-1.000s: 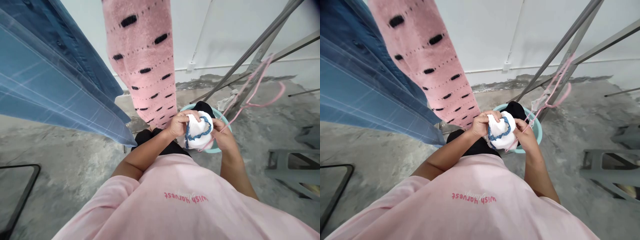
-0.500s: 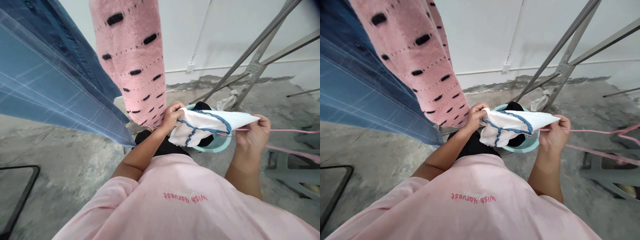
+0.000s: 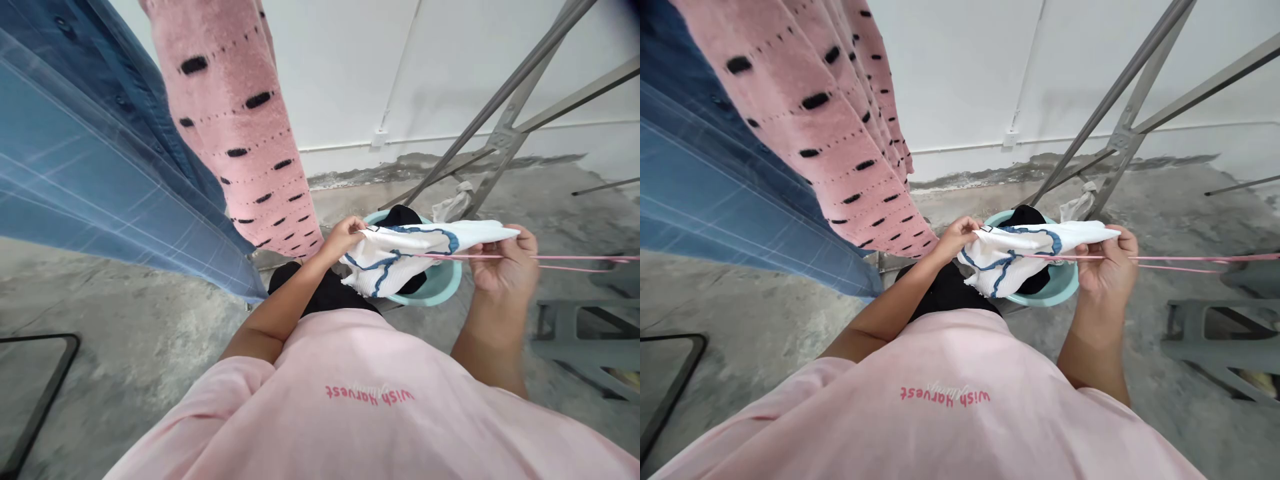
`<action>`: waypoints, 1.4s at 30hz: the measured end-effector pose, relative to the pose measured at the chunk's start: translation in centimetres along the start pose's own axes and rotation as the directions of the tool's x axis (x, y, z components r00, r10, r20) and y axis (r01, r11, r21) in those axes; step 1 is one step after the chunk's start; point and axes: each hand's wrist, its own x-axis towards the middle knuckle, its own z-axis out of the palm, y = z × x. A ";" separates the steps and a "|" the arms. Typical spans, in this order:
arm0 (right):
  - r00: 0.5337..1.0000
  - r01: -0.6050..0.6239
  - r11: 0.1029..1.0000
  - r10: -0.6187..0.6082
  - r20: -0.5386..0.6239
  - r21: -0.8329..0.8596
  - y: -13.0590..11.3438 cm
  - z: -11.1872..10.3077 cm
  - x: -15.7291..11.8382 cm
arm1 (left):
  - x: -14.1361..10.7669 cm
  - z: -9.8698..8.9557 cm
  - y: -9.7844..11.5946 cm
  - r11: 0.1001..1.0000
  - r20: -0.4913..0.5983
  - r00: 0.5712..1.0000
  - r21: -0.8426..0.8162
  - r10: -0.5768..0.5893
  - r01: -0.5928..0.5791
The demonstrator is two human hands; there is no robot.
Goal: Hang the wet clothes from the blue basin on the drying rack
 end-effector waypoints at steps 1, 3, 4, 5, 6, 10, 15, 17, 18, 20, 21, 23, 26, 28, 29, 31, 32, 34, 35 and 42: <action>1.000 -0.008 1.000 0.008 -0.001 0.008 0.1 -0.1 0.1 | 0.1 -0.1 -0.4 1.000 -0.007 1.000 0.012 -0.004 0.004; 1.000 -0.016 1.000 0.017 -0.003 0.025 0.3 -0.4 0.4 | 0.1 -0.2 -1.1 0.998 -0.036 0.998 0.036 -0.047 0.048; 1.000 -0.017 0.999 0.018 -0.001 0.038 0.5 -0.5 0.5 | 0.1 -0.3 -1.5 0.995 -0.048 0.995 0.047 -0.090 0.092; 1.000 -0.012 0.999 0.012 0.002 0.052 0.6 -0.6 0.6 | 0.0 -0.3 -1.8 0.988 -0.054 0.988 0.053 -0.143 0.145; 1.000 -0.004 0.998 0.004 0.003 0.066 0.8 -0.7 0.6 | -0.1 -0.4 -2.1 0.978 -0.051 0.979 0.051 -0.198 0.200; 1.000 0.017 0.996 -0.018 0.015 0.091 1.1 -0.8 0.5 | -0.8 -1.0 -2.8 0.955 0.027 0.958 -0.079 -0.285 0.287; 0.999 0.038 0.996 -0.039 0.010 0.086 1.1 -0.9 0.5 | -1.2 -2.5 -2.0 0.790 0.204 0.962 -0.553 -0.179 0.264; 0.998 0.054 0.994 -0.055 0.005 0.099 1.1 -1.0 0.5 | -0.9 -3.1 -1.7 0.742 0.071 0.977 -0.641 -0.200 0.199; 0.998 0.056 0.993 -0.057 0.000 0.104 1.2 -1.0 0.5 | -0.7 -3.3 -1.6 0.762 -0.024 0.964 -0.618 -0.263 0.193; 0.999 0.051 0.993 -0.051 -0.002 0.108 1.3 -0.9 0.5 | -0.3 -3.2 -2.0 0.817 -0.172 0.894 -0.503 -0.414 0.282; 0.999 0.042 0.994 -0.042 -0.003 0.104 1.4 -0.9 0.4 | -0.2 -3.0 -2.4 0.827 -0.206 0.856 -0.438 -0.473 0.352; 1.000 0.024 0.995 -0.023 -0.010 0.094 1.6 -0.7 0.2 | -0.3 -2.1 -3.3 0.825 -0.209 0.819 -0.339 -0.534 0.451; 1.000 0.011 0.996 -0.010 -0.008 0.084 1.7 -0.4 0.1 | -0.8 0.0 -4.9 0.840 -0.188 0.823 -0.207 -0.537 0.501; 1.000 0.015 0.997 -0.015 0.003 0.075 1.8 -0.3 0.1 | -0.9 1.2 -5.9 0.859 -0.196 0.836 -0.112 -0.512 0.500; 1.000 0.018 0.997 -0.019 0.008 0.073 1.7 -0.3 0.1 | -1.0 1.6 -6.4 0.868 -0.202 0.845 -0.069 -0.495 0.492; 1.000 0.025 0.997 -0.026 0.013 0.076 1.7 -0.4 0.2 | -0.9 2.2 -7.2 0.881 -0.214 0.860 0.000 -0.463 0.474; 0.999 0.027 0.996 -0.028 0.015 0.084 1.7 -0.5 0.2 | -0.8 2.3 -7.6 0.885 -0.220 0.866 0.023 -0.448 0.464; 0.999 0.030 0.994 -0.033 0.019 0.107 1.7 -0.6 0.3 | -0.6 2.3 -8.0 0.894 -0.228 0.876 0.042 -0.426 0.446; 0.999 0.032 0.993 -0.034 0.018 0.117 1.6 -0.6 0.4 | -0.6 2.2 -8.1 0.898 -0.231 0.879 0.038 -0.418 0.438; 0.999 0.051 0.995 -0.049 -0.024 0.083 1.8 -0.9 0.5 | -0.3 1.3 -5.8 0.922 -0.286 0.878 -0.176 -0.384 0.346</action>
